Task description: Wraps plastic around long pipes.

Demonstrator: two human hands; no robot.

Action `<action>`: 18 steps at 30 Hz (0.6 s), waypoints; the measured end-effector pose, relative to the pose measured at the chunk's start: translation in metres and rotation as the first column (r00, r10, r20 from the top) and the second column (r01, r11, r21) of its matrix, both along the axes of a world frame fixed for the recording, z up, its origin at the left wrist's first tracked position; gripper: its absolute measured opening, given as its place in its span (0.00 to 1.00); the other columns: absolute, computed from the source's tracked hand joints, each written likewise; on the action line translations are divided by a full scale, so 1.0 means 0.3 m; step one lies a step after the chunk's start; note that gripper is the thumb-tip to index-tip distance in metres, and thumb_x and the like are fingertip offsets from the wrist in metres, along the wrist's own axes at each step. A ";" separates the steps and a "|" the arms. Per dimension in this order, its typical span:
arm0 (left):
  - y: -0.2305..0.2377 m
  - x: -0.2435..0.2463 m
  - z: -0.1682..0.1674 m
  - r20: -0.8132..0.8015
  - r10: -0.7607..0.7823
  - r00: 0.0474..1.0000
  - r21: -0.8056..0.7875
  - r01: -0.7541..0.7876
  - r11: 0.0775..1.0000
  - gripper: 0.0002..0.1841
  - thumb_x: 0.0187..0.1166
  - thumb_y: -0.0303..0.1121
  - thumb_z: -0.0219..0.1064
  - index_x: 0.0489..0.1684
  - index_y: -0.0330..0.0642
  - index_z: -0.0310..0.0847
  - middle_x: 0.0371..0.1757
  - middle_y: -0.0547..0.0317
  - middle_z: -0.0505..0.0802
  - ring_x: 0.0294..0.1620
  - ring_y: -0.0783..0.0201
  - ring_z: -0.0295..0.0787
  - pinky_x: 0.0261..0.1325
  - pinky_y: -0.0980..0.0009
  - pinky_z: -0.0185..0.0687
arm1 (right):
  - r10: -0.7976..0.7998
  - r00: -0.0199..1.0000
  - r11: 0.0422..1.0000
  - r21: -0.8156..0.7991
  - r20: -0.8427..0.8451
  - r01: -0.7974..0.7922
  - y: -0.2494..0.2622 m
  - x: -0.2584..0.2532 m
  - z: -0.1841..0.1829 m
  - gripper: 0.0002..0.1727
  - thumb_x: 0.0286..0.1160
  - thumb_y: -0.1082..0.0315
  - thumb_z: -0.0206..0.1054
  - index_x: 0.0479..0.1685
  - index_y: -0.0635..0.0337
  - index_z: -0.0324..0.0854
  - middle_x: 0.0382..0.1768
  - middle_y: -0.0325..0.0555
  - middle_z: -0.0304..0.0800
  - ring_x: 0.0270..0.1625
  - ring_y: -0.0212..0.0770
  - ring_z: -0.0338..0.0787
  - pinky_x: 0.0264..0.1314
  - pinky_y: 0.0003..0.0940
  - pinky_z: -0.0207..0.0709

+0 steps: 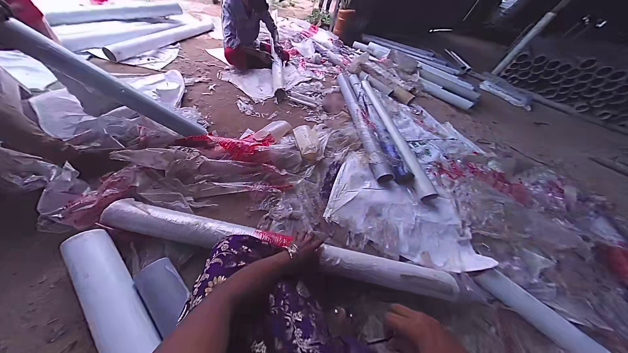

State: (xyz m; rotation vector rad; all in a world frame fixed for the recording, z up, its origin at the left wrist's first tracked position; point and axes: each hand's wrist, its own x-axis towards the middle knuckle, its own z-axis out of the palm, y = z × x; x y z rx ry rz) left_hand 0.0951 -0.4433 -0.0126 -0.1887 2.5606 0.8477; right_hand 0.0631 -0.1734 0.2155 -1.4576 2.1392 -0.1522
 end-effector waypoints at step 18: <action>-0.026 -0.044 -0.154 -0.119 -0.205 0.972 -0.288 0.163 0.944 0.43 0.77 0.63 0.61 0.92 0.49 0.61 0.82 0.39 0.78 0.81 0.35 0.74 0.77 0.34 0.67 | -0.322 0.945 0.942 0.123 0.059 0.313 -0.211 -0.482 -0.665 0.24 0.83 0.64 0.67 0.72 0.68 0.78 0.71 0.68 0.80 0.70 0.64 0.85 0.73 0.60 0.74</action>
